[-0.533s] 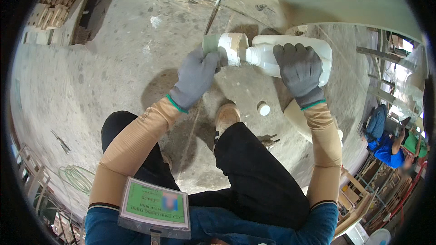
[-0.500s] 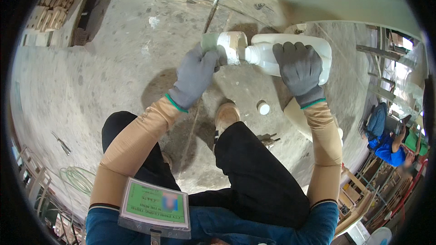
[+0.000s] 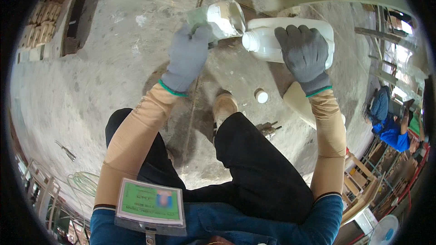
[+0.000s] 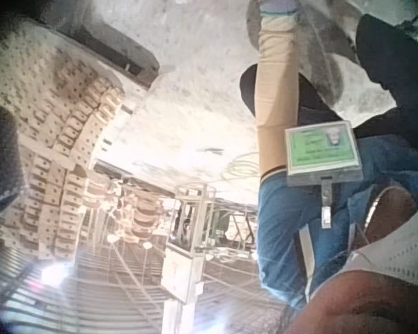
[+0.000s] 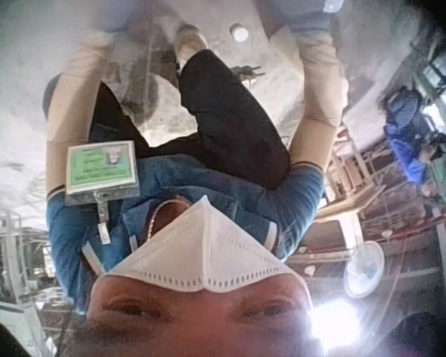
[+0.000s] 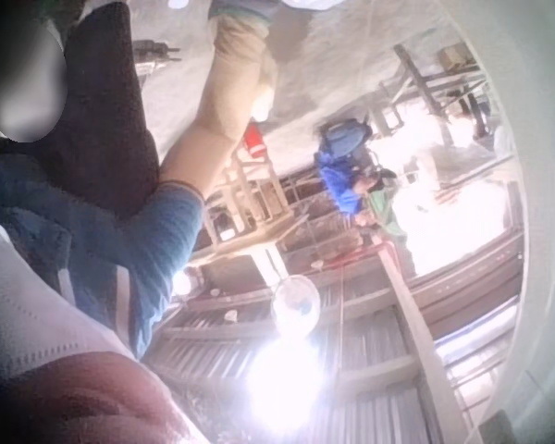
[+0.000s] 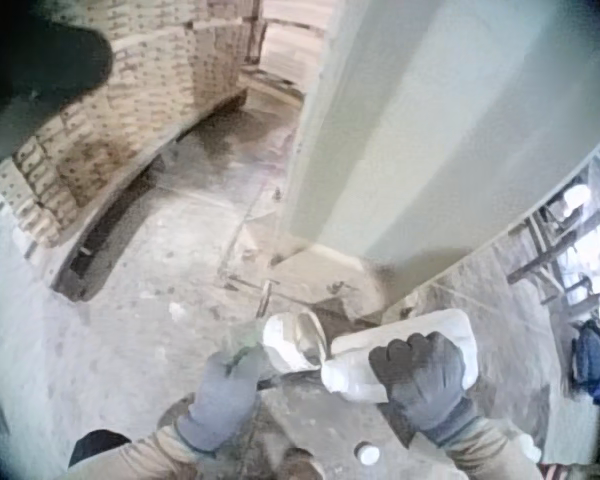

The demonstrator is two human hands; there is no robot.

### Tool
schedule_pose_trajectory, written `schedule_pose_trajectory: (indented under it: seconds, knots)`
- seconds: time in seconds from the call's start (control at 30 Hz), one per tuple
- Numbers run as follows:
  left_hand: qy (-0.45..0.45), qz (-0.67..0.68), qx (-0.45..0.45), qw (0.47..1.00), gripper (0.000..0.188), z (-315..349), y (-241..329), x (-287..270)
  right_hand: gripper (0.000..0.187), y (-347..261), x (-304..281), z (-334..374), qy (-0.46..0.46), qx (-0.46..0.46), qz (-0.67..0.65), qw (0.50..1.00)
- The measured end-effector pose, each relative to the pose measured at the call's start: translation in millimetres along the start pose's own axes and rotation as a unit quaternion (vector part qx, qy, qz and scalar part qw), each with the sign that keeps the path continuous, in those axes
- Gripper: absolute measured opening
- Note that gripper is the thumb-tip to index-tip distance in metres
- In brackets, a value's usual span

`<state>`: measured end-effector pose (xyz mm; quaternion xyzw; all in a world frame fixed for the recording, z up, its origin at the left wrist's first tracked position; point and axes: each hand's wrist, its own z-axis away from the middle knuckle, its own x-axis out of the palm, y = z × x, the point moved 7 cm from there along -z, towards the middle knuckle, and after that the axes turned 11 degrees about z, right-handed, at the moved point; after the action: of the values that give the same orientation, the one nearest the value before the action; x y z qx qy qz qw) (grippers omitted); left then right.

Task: The person pours liquid from a plastic jug into a small can, mixes the contents with a drill, and then applies the mixture to wooden pieces using a brush. The person works in a workshop with other people visible in the background.

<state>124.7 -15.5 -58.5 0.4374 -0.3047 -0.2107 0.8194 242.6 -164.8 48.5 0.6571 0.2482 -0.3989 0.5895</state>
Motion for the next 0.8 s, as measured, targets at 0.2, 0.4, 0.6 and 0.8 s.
schedule_pose_trajectory:
  seconds: [0.2, 0.4, 0.6, 0.8]
  knots:
    - [-0.121, 0.142, -0.089, 0.979, 0.033, 13, 14, 28, 0.03, 40, 7, 19, -0.005, 0.059, -0.047, 0.997]
    - [-0.186, 0.18, -0.106, 0.96, 0.037, 18, 15, 18, 0.031, 137, 51, 85, -0.025, 0.249, -0.023, 0.968]
    - [-0.151, 0.174, -0.13, 0.964, 0.039, 17, 7, 7, 0.044, 163, 83, 157, -0.123, 0.439, -0.093, 0.885]
    - [-0.135, 0.153, -0.107, 0.973, 0.04, 24, 10, -6, 0.047, 77, 38, 169, 0.073, 0.435, -0.128, 0.888]
